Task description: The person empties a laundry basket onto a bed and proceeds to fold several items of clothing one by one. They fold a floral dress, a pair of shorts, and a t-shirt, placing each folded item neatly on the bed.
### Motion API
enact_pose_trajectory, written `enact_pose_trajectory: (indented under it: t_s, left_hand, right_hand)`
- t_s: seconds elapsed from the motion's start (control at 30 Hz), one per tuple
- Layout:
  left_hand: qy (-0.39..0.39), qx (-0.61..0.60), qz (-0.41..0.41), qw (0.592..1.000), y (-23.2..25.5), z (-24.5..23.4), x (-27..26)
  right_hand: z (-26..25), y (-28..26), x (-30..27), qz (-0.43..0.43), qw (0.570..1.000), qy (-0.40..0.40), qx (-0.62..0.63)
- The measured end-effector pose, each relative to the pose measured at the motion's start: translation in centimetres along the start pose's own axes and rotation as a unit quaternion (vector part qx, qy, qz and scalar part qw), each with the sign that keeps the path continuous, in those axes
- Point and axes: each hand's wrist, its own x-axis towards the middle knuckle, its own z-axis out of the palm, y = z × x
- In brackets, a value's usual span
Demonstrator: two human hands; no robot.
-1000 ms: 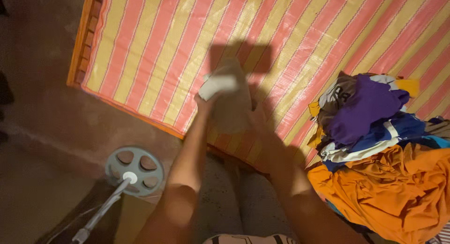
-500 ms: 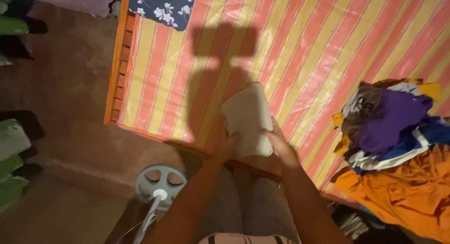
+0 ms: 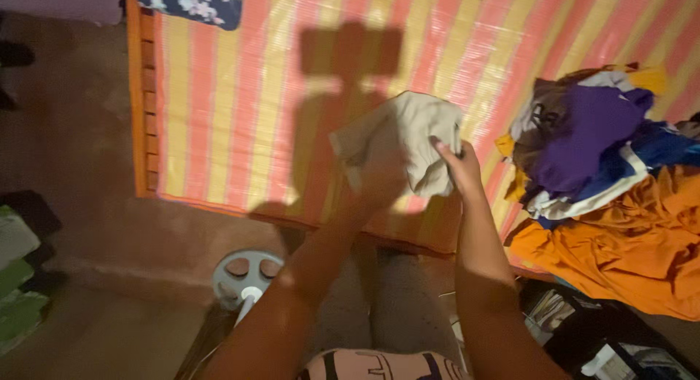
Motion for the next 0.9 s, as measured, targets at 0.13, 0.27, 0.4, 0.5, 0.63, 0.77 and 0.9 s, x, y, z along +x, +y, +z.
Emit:
enact_pose_trajectory:
  t_s: [0.13,0.27,0.4,0.5,0.63,0.77,0.9]
  left_hand:
    - [0.124,0.179,-0.084,0.972,-5.9,-1.7,1.7]
    - [0.18,0.212,-0.109,0.954,-8.0,-4.4,0.8]
    - [0.294,0.182,-0.041,0.938,-5.6,-6.4,-1.9]
    - [0.238,0.191,-0.022,0.952,-3.1,-5.6,-3.2]
    - [0.154,0.252,-0.044,0.954,-1.3,-2.4,-4.5]
    - [0.155,0.295,-0.11,0.937,-2.0,0.7,-4.6]
    - [0.411,0.061,-0.21,0.885,-1.8,4.5,-6.5]
  right_hand:
    - [-2.3,0.3,3.3,-0.094,0.981,0.009,-0.171]
    - [-4.3,2.7,4.4,-0.055,0.958,0.031,-0.28]
    - [-5.5,4.6,5.2,-0.206,0.952,-0.007,-0.224]
    - [-5.8,5.0,5.4,-0.18,0.957,-0.003,-0.229]
    - [-4.6,3.7,4.5,-0.185,0.942,0.045,-0.278]
    - [-2.7,1.5,3.4,-0.268,0.884,0.166,-0.345]
    - [0.1,-1.2,4.4,-0.469,0.782,0.1,-0.399]
